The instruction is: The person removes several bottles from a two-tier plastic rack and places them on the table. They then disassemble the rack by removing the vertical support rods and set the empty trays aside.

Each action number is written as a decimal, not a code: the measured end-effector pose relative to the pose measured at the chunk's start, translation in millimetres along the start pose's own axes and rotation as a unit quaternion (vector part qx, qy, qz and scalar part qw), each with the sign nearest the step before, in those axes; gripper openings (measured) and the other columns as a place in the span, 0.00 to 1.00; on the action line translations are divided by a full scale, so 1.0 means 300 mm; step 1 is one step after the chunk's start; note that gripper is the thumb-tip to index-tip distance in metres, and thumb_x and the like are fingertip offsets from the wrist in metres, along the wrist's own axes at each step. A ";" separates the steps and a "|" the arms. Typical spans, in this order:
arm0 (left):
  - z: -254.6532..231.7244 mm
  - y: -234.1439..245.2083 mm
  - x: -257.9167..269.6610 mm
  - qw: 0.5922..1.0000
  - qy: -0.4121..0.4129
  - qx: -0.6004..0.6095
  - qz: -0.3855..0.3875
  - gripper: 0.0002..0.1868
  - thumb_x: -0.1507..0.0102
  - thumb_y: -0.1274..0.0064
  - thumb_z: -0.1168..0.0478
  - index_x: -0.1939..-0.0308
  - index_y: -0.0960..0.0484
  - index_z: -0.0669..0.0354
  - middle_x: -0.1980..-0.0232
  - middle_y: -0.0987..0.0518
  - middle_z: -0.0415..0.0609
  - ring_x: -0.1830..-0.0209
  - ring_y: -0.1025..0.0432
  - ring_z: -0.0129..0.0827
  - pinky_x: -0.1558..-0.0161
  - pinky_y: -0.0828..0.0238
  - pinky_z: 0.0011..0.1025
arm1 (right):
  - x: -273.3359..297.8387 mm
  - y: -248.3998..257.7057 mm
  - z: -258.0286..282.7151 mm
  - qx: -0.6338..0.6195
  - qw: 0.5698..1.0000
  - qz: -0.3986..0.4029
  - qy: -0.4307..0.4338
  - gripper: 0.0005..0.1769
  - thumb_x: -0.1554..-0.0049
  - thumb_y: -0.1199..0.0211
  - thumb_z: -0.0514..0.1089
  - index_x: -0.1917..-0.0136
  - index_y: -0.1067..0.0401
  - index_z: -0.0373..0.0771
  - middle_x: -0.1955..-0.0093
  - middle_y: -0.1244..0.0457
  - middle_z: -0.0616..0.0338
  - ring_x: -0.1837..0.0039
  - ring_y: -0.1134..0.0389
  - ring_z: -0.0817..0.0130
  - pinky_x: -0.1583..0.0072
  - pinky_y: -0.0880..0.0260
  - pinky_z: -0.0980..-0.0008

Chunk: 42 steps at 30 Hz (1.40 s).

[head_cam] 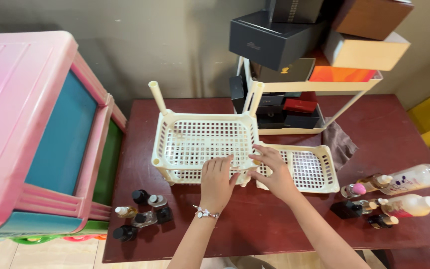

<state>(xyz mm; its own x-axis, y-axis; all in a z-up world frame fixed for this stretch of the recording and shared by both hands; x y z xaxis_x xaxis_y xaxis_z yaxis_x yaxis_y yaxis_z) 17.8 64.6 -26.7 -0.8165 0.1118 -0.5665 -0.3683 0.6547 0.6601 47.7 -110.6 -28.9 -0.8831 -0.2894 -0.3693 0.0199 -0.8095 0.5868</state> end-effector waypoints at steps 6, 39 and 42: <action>0.075 -0.018 0.028 0.999 -0.006 0.027 0.023 0.08 0.40 0.42 0.65 0.58 0.13 0.54 0.61 0.17 0.43 0.57 0.27 0.40 0.50 0.33 0.40 | -0.019 0.003 -0.015 0.079 0.997 0.025 0.001 0.19 0.54 0.26 0.43 0.48 0.19 0.40 0.35 0.32 0.61 0.30 0.39 0.56 0.32 0.35 0.59; 0.152 -0.447 -0.454 0.893 0.112 0.417 0.127 0.33 0.35 0.49 0.63 0.26 0.40 0.60 0.29 0.33 0.57 0.33 0.34 0.48 0.37 0.34 0.36 | -0.300 -0.127 -0.515 -0.346 0.903 -0.016 -0.256 0.27 0.36 0.49 0.44 0.25 0.39 0.36 0.31 0.38 0.62 0.28 0.37 0.73 0.29 0.40 0.72; 0.145 -0.469 -0.479 0.907 0.093 0.397 0.103 0.30 0.34 0.50 0.67 0.27 0.34 0.56 0.33 0.26 0.57 0.37 0.30 0.49 0.38 0.33 0.37 | -0.276 -0.133 -0.546 -0.245 0.907 -0.038 -0.339 0.25 0.34 0.47 0.48 0.27 0.36 0.37 0.36 0.35 0.56 0.34 0.36 0.68 0.33 0.37 0.69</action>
<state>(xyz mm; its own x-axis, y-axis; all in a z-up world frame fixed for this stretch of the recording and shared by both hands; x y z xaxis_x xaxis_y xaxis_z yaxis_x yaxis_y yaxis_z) 206.2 -11.0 -59.6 -0.9197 0.2131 -0.3297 0.1768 0.9747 0.1366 196.9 -138.2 -139.8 -0.9728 0.0238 0.2303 0.0053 -0.9921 0.1251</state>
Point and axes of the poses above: each hand's wrist, its own x-axis away from the middle knuckle, its own y-axis out of the back of the hand, z = x × y, the point moved 7 cm from there along -x, towards the middle knuckle
